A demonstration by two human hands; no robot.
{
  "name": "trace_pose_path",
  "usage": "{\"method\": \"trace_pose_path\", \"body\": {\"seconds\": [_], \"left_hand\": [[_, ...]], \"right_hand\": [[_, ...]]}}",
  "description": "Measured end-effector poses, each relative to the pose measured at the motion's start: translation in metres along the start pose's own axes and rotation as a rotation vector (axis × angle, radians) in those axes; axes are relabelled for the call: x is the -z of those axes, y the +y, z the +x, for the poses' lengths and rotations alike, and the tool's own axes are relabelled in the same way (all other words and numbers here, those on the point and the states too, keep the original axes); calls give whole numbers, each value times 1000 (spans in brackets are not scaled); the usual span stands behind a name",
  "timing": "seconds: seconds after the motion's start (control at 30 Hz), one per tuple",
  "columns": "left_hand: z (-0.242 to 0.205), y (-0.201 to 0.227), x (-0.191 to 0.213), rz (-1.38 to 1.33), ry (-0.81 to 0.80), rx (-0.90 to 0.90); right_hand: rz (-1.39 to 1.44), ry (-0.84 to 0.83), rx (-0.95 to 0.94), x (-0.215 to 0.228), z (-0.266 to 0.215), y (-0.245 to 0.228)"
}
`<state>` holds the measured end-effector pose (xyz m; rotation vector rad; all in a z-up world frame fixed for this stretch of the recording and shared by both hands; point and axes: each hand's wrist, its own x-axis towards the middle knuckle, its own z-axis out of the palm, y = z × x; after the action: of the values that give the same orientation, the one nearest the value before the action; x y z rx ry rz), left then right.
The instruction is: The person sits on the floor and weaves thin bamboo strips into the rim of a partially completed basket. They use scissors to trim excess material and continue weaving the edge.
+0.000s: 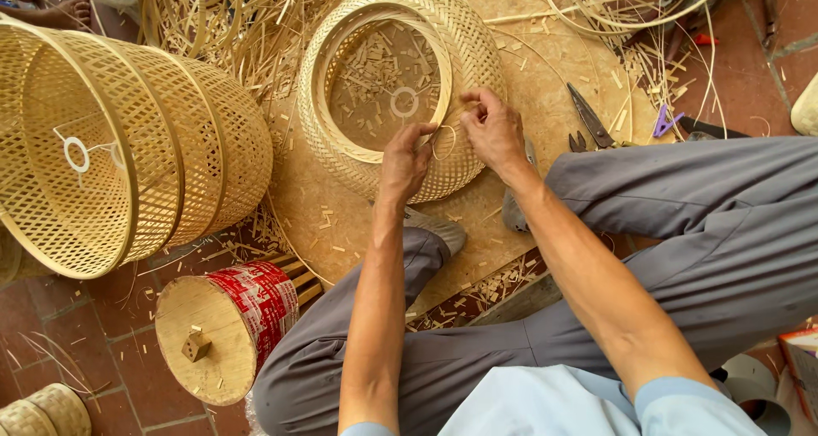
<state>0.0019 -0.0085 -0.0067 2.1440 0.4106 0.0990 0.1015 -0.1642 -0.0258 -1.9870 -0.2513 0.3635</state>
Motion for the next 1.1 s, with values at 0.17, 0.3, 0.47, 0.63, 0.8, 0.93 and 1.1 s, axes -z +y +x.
{"method": "trace_pose_path", "body": {"seconds": [0.17,0.3,0.47,0.63,0.8,0.93,1.1], "left_hand": [[0,-5,-3,103,-47,-33],[1,-1,19,-60,-247,-3],[-4,7,12,-44,-78,-162],[-4,-1,11,-63,-62,-51],[-2,9,12,-30,-58,-6],[0,-4,18,-21,-115,-75],[4,-6,12,-122,-134,-72]], "right_hand": [[-222,-100,298,7,14,2],[-361,-147,593,17,25,4],[-527,-307,649,36,47,3],[-526,-242,644,75,72,8],[-363,-92,713,38,36,1],[-193,-283,-70,27,-2,-2],[441,-559,-650,-6,-40,-3]]}}
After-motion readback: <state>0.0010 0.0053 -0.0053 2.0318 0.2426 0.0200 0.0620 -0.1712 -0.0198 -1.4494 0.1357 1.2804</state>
